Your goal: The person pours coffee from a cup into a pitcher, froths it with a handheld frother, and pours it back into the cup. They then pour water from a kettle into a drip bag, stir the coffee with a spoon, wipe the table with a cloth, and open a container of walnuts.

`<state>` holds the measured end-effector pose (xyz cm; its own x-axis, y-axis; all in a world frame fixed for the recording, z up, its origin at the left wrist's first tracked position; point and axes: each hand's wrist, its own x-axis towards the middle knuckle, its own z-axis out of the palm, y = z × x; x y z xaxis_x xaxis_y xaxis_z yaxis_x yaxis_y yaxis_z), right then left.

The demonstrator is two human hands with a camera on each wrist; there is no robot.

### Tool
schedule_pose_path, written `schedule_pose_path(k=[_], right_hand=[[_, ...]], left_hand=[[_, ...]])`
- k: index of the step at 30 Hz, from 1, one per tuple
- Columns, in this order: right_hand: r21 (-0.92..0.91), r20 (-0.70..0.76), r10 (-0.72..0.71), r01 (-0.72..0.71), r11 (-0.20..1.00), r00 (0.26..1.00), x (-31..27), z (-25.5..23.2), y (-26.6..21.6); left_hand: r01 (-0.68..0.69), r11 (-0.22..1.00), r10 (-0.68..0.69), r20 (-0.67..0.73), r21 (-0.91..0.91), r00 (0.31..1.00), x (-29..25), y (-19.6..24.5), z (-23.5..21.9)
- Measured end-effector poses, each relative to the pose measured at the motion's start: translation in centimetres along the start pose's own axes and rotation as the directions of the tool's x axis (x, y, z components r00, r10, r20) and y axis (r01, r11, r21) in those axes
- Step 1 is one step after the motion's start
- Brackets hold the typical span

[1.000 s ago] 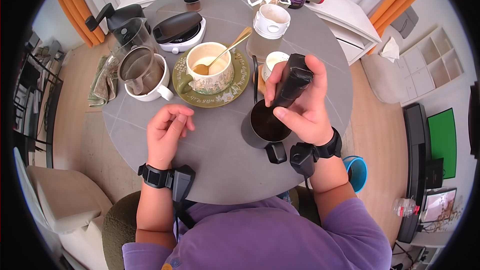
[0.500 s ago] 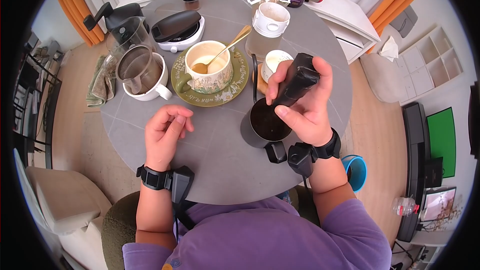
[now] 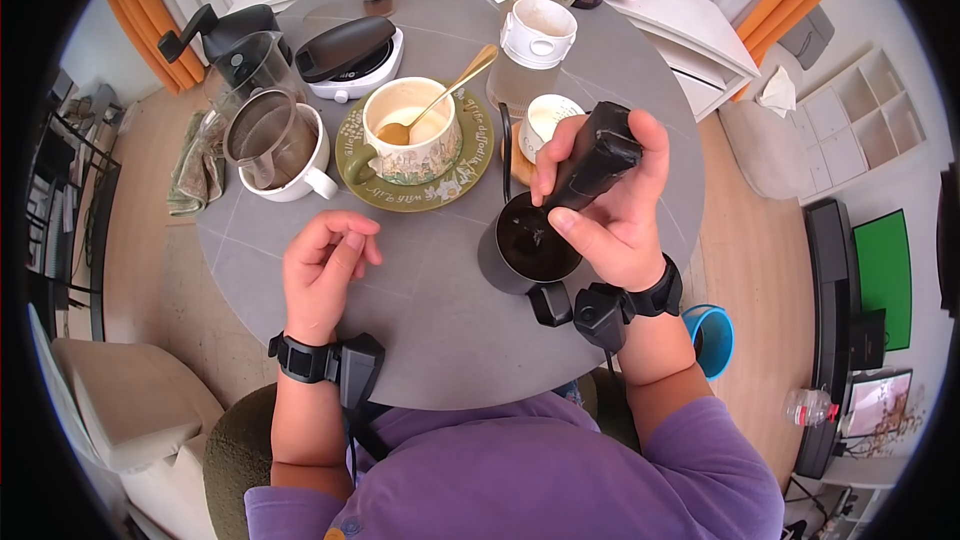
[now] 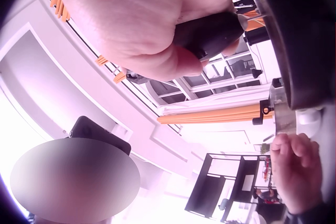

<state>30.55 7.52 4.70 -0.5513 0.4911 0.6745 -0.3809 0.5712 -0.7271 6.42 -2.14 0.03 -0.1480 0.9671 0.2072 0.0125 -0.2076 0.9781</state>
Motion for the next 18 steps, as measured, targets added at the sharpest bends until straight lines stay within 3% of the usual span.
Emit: schedule_pose_path(k=[13, 18], right_hand=[[-0.016, -0.016, -0.013, 0.013, 1.000, 1.000, 0.03, -0.10, -0.11], [-0.037, 0.056, -0.024, 0.026, 0.999, 0.998, 0.03, -0.11, -0.39]], left_hand=[[0.005, 1.000, -0.005, 0.001, -0.007, 1.000, 0.00, 0.05, -0.08], [0.012, 1.000, -0.012, -0.006, -0.020, 1.000, -0.06, 0.15, 0.06]])
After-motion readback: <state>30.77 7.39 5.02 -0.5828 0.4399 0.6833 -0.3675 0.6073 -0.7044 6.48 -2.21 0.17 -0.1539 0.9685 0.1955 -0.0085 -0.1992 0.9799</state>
